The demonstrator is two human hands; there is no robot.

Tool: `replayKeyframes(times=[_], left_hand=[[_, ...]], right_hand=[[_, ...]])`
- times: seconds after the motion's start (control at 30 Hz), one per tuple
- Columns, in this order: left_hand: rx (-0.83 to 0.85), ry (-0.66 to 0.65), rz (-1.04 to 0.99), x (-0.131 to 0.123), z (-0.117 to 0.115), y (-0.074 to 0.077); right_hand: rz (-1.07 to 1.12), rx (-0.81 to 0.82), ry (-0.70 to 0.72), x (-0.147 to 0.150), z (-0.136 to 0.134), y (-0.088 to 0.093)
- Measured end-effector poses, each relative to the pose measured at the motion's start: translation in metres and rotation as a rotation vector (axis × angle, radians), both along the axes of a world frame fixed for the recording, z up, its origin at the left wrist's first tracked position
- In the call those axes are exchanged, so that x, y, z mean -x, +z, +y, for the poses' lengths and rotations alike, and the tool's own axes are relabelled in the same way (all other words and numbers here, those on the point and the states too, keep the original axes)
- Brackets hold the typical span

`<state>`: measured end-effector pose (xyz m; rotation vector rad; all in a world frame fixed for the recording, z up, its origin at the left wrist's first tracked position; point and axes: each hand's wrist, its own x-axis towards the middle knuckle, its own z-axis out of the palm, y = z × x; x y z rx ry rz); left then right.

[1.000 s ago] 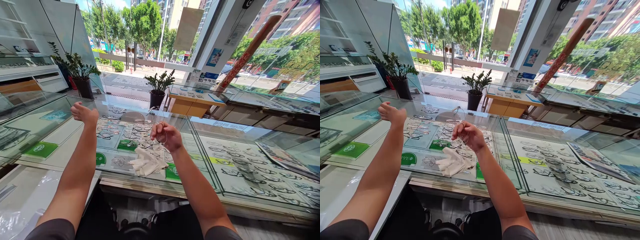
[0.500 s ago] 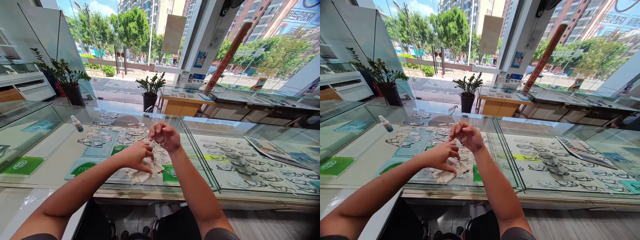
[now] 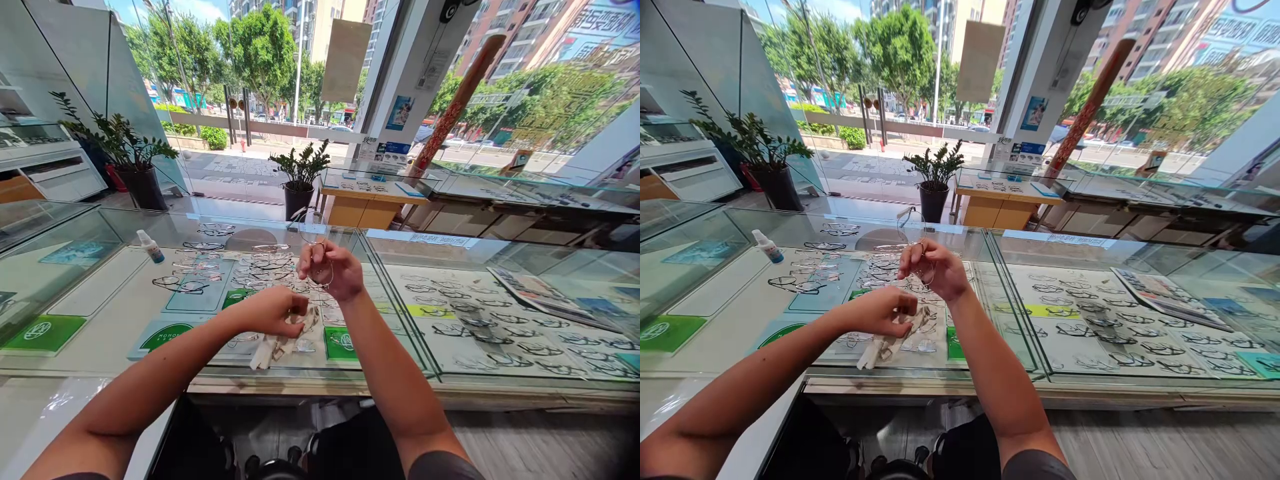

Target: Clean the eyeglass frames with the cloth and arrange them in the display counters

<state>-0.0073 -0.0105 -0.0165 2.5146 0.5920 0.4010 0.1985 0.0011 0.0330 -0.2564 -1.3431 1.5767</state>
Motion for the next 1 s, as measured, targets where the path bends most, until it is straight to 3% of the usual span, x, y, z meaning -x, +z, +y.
replayKeyframes(times=[0.17, 0.3, 0.4, 0.73, 1.0], left_hand=[[0.079, 0.294, -0.41, 0.024, 0.017, 0.03], [0.096, 0.398, -0.762, 0.034, 0.025, 0.037], [0.088, 0.398, -0.832, 0.034, 0.024, 0.035], [0.015, 0.285, -0.747, 0.032, 0.023, 0.029], [0.346, 0.178, -0.916, 0.027, 0.027, 0.026]], right_hand=[[0.021, 0.002, 0.023, -0.001, 0.0, 0.0], [0.008, 0.011, 0.015, 0.001, 0.001, -0.002], [-0.008, 0.004, 0.02, 0.003, 0.002, -0.004], [-0.013, -0.002, 0.076, 0.003, 0.005, -0.006], [0.053, 0.043, -0.123, 0.005, 0.005, -0.004]])
